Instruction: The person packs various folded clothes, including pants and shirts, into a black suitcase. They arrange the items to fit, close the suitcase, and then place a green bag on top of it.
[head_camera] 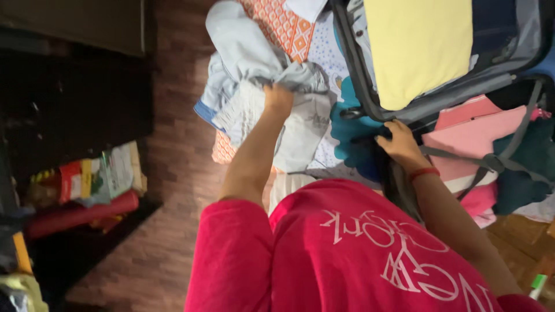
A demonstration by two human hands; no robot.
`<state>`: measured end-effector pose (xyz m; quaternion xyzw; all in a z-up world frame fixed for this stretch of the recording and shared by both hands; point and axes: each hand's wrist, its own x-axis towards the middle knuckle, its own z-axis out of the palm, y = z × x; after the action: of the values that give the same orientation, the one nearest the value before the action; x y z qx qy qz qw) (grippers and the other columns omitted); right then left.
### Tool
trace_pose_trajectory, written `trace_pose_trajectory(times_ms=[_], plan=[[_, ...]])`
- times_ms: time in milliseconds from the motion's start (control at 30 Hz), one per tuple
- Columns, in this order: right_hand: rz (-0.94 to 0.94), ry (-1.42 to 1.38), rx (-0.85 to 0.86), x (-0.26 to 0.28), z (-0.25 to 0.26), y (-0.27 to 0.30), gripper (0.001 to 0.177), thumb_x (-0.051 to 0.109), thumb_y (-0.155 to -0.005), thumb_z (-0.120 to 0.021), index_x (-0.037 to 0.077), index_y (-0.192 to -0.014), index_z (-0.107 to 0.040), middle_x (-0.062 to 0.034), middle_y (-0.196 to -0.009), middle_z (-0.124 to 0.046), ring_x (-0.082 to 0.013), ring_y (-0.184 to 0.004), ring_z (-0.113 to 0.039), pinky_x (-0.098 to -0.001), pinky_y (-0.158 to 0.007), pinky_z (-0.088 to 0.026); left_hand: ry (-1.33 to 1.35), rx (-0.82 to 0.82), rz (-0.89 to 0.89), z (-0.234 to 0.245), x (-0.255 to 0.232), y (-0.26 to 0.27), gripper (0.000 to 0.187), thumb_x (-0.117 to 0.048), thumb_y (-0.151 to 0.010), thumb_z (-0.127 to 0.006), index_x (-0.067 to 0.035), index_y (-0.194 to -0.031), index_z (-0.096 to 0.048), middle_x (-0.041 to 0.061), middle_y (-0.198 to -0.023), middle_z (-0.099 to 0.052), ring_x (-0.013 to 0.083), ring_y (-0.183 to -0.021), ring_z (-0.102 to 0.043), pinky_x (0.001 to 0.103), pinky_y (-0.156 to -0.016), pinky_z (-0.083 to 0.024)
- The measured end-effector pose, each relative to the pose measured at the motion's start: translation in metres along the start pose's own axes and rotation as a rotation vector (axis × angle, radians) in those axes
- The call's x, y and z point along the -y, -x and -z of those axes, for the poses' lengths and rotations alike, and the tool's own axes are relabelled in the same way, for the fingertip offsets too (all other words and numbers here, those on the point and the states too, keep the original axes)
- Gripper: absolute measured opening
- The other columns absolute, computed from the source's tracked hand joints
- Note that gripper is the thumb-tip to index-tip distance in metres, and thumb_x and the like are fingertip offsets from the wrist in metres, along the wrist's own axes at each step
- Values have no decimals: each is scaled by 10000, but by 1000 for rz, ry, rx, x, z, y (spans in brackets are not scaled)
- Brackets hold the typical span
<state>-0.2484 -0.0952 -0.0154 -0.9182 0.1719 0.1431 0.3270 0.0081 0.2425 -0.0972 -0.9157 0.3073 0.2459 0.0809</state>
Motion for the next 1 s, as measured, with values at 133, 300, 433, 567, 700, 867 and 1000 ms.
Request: trace_pose_trajectory(times_ms=[133, 300, 433, 567, 700, 867, 1000], plan=[[-10, 15, -31, 12, -10, 13, 576, 316, -820, -790, -38, -1258, -666, -352, -1465, -491, -484, -1324, -498, -463, -1106, -411, -291, -372, -239, 27, 13, 40, 300, -310, -620, -666, -268, -884, -802, 34, -1161, -727, 289, -1204, -619, 663, -950, -476], [-54, -97, -112, 28, -15, 13, 530, 300, -814, -782, -20, -1225, -678, -306, -1432, -542, -440, -1286, -554, -431, -1056, -460, -26, -58, -292, 14, 23, 62, 205, -195, -740, -669, -165, -921, -761, 114, -1009, -754, 308, -999, -712, 514, -830, -563], [13, -87, -165, 42, -11, 16, 467, 258, -829, -778, -1, -1209, -694, -234, -1280, -645, -391, -1202, -614, -430, -1032, -489, 117, 145, -379, 51, 7, 62, 232, -141, -793, -652, -116, -1002, -749, 185, -981, -753, 378, -957, -723, 513, -824, -573], [-75, -285, -219, 57, -3, 13, 411, 263, -862, -761, 34, -1198, -699, -183, -1215, -677, -338, -1083, -668, -409, -931, -525, 297, 249, -388, 150, -4, 99, 440, -247, -690, -729, -39, -1078, -706, 252, -1012, -709, 433, -995, -683, 521, -850, -543], [-105, -388, -258, 50, 15, 11, 399, 257, -871, -745, 47, -1207, -695, -156, -1170, -707, -287, -1017, -690, -369, -879, -534, 445, 250, -590, 259, -51, 134, 517, -282, -699, -711, -50, -1159, -670, 258, -922, -721, 435, -930, -687, 513, -827, -533], [-302, -656, -284, 16, 54, 7, 372, 255, -928, -718, 52, -1236, -671, -100, -1156, -743, -211, -1048, -688, -334, -913, -519, 524, 195, -733, 371, -129, 141, 585, -315, -733, -741, -60, -1253, -655, 239, -896, -726, 406, -898, -707, 459, -792, -543], [101, -760, -366, -2, 122, 26, 435, 277, -967, -602, 37, -1329, -629, -107, -1267, -724, -229, -1149, -686, -369, -1007, -521, 870, 169, -927, 422, -169, 98, 597, -187, -764, -782, -63, -1332, -649, 148, -1087, -781, 219, -982, -747, 317, -907, -553]])
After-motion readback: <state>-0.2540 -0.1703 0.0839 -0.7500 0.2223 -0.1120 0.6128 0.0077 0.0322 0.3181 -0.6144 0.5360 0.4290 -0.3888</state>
